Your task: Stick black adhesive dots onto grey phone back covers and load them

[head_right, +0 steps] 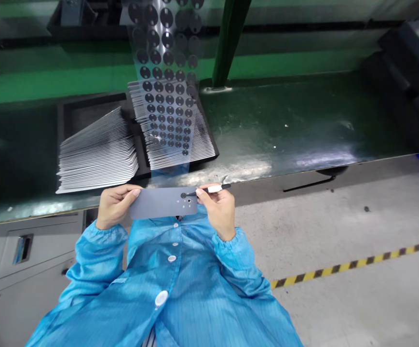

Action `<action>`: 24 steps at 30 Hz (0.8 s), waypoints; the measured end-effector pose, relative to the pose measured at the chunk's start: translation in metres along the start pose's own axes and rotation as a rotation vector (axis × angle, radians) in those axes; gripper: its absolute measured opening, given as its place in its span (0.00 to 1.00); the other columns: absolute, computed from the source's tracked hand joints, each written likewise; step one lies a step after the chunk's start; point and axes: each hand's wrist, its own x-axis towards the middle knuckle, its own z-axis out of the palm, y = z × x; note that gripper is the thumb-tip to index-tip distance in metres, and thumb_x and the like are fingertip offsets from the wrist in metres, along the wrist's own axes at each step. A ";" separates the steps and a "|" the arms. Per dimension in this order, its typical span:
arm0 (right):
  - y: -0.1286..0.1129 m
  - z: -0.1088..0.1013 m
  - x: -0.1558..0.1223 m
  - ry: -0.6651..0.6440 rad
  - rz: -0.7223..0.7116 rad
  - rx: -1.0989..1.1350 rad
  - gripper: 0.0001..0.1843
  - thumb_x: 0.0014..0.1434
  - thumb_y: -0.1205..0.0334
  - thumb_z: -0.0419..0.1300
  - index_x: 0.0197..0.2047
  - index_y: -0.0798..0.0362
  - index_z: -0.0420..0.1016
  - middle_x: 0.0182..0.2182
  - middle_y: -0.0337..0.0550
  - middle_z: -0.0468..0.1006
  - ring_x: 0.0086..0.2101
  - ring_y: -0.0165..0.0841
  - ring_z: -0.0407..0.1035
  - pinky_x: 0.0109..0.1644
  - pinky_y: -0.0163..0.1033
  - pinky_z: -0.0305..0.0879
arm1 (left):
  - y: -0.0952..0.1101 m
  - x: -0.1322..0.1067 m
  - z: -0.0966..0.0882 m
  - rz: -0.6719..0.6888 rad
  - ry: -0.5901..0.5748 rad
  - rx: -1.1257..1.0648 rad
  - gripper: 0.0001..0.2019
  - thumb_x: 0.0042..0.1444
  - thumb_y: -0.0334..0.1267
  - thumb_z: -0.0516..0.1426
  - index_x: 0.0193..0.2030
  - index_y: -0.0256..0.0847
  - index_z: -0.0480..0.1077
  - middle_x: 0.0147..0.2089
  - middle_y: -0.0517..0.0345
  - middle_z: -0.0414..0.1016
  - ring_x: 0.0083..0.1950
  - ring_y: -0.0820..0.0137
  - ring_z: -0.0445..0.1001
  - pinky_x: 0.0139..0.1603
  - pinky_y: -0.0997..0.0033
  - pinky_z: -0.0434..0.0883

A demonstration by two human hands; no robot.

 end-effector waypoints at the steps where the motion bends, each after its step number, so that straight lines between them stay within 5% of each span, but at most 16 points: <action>1: 0.000 0.000 0.000 0.000 -0.001 -0.002 0.14 0.51 0.53 0.74 0.37 0.51 0.81 0.32 0.39 0.82 0.31 0.32 0.77 0.37 0.38 0.79 | 0.001 0.000 0.000 0.002 -0.001 -0.002 0.16 0.57 0.47 0.63 0.36 0.33 0.81 0.22 0.55 0.74 0.21 0.74 0.66 0.20 0.79 0.61; 11: -0.006 0.002 -0.004 0.007 -0.025 -0.052 0.15 0.51 0.51 0.73 0.37 0.51 0.81 0.33 0.41 0.83 0.33 0.35 0.78 0.38 0.41 0.79 | 0.004 0.000 0.001 0.014 0.011 0.000 0.15 0.57 0.46 0.63 0.35 0.33 0.82 0.22 0.55 0.75 0.21 0.74 0.68 0.20 0.79 0.62; 24: -0.010 0.009 -0.021 0.067 -0.295 -0.269 0.09 0.59 0.55 0.68 0.42 0.48 0.81 0.41 0.45 0.84 0.42 0.40 0.79 0.48 0.44 0.76 | 0.004 0.000 0.003 0.033 0.011 0.003 0.15 0.56 0.47 0.64 0.35 0.33 0.82 0.20 0.57 0.72 0.20 0.75 0.65 0.19 0.79 0.60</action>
